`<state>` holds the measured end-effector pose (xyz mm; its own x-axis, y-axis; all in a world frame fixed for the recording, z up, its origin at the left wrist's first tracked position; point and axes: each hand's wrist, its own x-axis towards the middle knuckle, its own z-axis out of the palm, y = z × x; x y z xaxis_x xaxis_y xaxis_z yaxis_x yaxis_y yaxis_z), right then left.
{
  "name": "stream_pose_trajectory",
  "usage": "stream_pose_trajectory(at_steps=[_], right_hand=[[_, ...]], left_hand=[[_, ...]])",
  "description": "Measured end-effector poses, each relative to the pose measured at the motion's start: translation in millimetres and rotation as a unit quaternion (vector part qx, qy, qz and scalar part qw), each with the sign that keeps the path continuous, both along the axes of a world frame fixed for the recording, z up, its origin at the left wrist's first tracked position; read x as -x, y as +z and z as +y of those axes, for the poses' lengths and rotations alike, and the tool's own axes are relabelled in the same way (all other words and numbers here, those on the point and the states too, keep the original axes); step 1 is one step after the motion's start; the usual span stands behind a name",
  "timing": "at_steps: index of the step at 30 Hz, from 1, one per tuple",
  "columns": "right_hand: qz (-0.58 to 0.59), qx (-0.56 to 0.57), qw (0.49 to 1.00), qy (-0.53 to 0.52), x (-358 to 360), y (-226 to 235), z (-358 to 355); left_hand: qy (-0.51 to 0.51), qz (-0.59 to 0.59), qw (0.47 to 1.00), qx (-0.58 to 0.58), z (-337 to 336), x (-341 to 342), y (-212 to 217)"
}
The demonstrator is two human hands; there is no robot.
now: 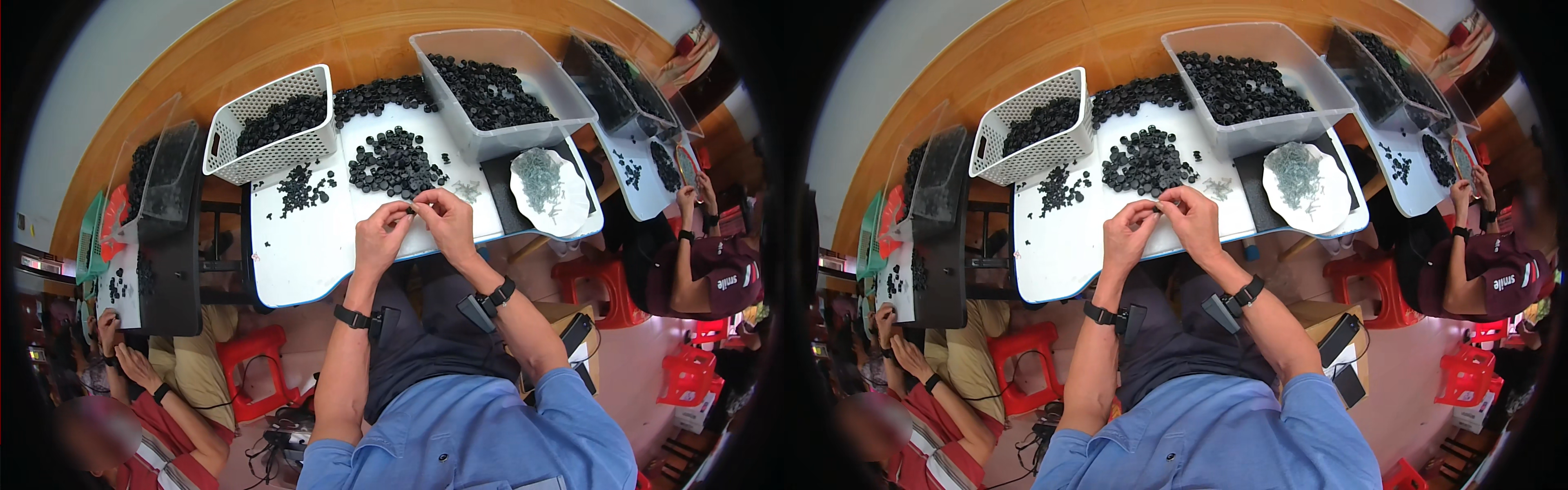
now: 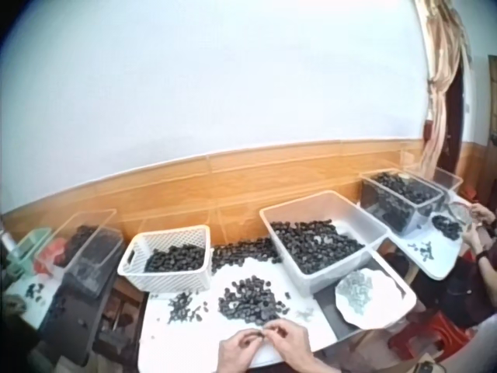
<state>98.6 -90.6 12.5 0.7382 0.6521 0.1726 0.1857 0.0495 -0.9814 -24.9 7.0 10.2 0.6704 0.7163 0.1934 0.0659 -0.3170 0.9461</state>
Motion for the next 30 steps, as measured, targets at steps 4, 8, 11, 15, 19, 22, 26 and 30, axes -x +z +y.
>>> stream_pose_trajectory(at_steps=[4,8,11,15,19,22,26,30], right_hand=[[-0.032,0.006,0.999,-0.007,3,4,-2],[-0.096,-0.033,0.995,0.006,5,8,-6],[-0.093,-0.051,0.994,0.024,1,2,-10],[-0.037,0.001,0.998,0.044,-4,-1,-14],[-0.076,0.004,0.996,0.042,-3,-1,-13],[-0.085,0.014,0.996,0.036,-3,-1,-13],[-0.081,0.019,0.996,0.032,-3,0,-14],[-0.107,-0.018,0.993,0.051,-2,-1,-11]], left_hand=[[-0.001,-0.010,1.000,0.010,0,0,-1],[-0.006,-0.009,1.000,-0.008,2,0,-2],[-0.010,-0.007,1.000,-0.029,2,-1,-3],[-0.023,-0.022,0.999,-0.024,3,-1,-6],[-0.018,-0.007,0.999,-0.033,3,0,-6],[-0.022,0.006,0.999,-0.043,3,0,-4],[-0.021,0.003,0.998,-0.060,1,-2,-3],[-0.012,0.012,0.996,-0.091,2,-1,-3]])
